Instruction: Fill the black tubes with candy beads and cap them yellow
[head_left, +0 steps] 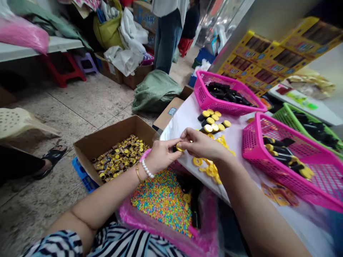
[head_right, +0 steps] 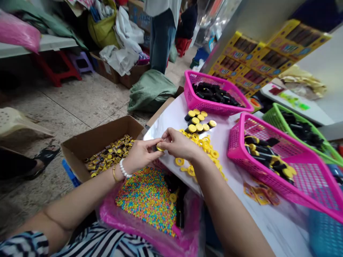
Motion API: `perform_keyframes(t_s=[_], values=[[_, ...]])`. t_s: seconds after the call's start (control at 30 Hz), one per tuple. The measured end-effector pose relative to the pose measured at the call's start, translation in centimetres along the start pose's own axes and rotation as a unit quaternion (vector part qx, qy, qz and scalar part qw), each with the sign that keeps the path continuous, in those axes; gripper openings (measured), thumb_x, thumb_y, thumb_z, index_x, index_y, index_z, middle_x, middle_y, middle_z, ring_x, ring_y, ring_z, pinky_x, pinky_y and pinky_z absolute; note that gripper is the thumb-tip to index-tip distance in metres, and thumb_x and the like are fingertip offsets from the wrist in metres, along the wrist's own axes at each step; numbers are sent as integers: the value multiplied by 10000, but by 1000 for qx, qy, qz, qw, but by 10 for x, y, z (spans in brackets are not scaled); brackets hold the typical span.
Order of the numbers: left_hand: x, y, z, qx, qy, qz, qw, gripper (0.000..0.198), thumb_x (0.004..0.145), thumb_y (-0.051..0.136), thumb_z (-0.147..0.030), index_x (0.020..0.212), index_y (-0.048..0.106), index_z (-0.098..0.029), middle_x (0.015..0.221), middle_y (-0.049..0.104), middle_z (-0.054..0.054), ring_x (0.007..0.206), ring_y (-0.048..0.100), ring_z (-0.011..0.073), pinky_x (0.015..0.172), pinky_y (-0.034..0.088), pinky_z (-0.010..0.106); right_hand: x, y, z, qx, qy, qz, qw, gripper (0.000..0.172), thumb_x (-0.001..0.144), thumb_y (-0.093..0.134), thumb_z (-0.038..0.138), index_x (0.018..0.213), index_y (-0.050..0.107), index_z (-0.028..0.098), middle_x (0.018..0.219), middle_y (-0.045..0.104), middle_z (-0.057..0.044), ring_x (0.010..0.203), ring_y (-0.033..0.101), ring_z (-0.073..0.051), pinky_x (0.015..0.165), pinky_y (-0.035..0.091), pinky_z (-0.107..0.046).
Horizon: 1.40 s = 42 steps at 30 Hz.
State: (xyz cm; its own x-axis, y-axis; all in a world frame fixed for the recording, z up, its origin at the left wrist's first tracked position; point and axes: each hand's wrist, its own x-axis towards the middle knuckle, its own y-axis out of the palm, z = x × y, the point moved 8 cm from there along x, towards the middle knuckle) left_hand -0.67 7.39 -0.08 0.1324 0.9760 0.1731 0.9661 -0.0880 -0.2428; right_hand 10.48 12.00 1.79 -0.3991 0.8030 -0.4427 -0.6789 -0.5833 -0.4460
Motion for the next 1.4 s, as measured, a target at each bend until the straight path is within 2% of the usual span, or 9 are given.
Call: perform_keyframes(t_s=[0.23,0.43,0.53,0.63,0.73,0.87,1.0,1.1,1.4], values=[[1,6,20,-23,1,17,1000,306,782,702,-220,1085,748,-200,727,736,-11,607,647,130,576,493,196,-15,4,5,-117,-70,-94,986,245,801,644,351,952,550,182,792,597,-4,581,558,-106,546,434,-245],[-16,0,26,61,31,-34,997,565,772,717,-177,1322,593,-149,754,754,20,610,647,128,649,533,229,-58,3,31,-294,-227,-268,889,116,745,665,206,841,601,192,820,624,-41,722,575,-161,684,447,-287],[-32,-2,11,96,109,-52,988,507,833,696,-262,1305,592,-109,865,761,78,667,676,142,703,566,270,-100,-62,10,-296,-184,-388,853,160,825,605,306,939,613,194,933,641,-112,780,575,-204,733,434,-346],[-44,8,-23,155,245,-37,956,211,910,606,-254,1042,719,-134,953,757,94,803,697,167,782,567,315,-166,-151,-24,-365,-82,-602,706,263,724,705,333,901,646,147,883,636,-148,842,559,-269,750,400,-400],[-42,27,-48,181,305,-4,935,208,949,550,-263,954,724,-150,834,753,58,760,675,162,763,552,322,-196,-198,-59,-388,-1,-649,655,307,684,767,334,858,688,94,784,627,-182,807,552,-299,705,381,-420],[-49,61,-42,172,304,111,930,245,973,506,-273,941,717,-153,808,737,50,722,653,138,722,533,273,-202,-155,-67,-391,-90,-609,684,303,832,664,393,937,725,116,783,644,-143,712,555,-216,710,427,-379],[-81,101,10,264,259,294,882,236,958,520,-251,865,711,-148,768,706,59,714,646,162,712,534,286,-184,-63,-76,-388,-142,-513,752,258,893,604,422,958,718,201,893,672,-61,737,600,-147,703,483,-279],[-91,120,45,321,222,349,852,227,961,478,-189,976,695,-124,907,708,106,841,655,197,798,543,322,-173,-15,-85,-401,-198,-464,765,298,884,624,429,1038,684,181,995,660,-87,915,612,-194,799,504,-313],[-66,162,90,279,166,386,863,408,894,441,-23,1275,576,-83,1316,599,182,1249,539,254,1075,431,426,-167,-8,-101,-415,-159,-466,765,382,861,602,560,896,608,179,786,616,-66,800,558,-207,744,444,-321]])
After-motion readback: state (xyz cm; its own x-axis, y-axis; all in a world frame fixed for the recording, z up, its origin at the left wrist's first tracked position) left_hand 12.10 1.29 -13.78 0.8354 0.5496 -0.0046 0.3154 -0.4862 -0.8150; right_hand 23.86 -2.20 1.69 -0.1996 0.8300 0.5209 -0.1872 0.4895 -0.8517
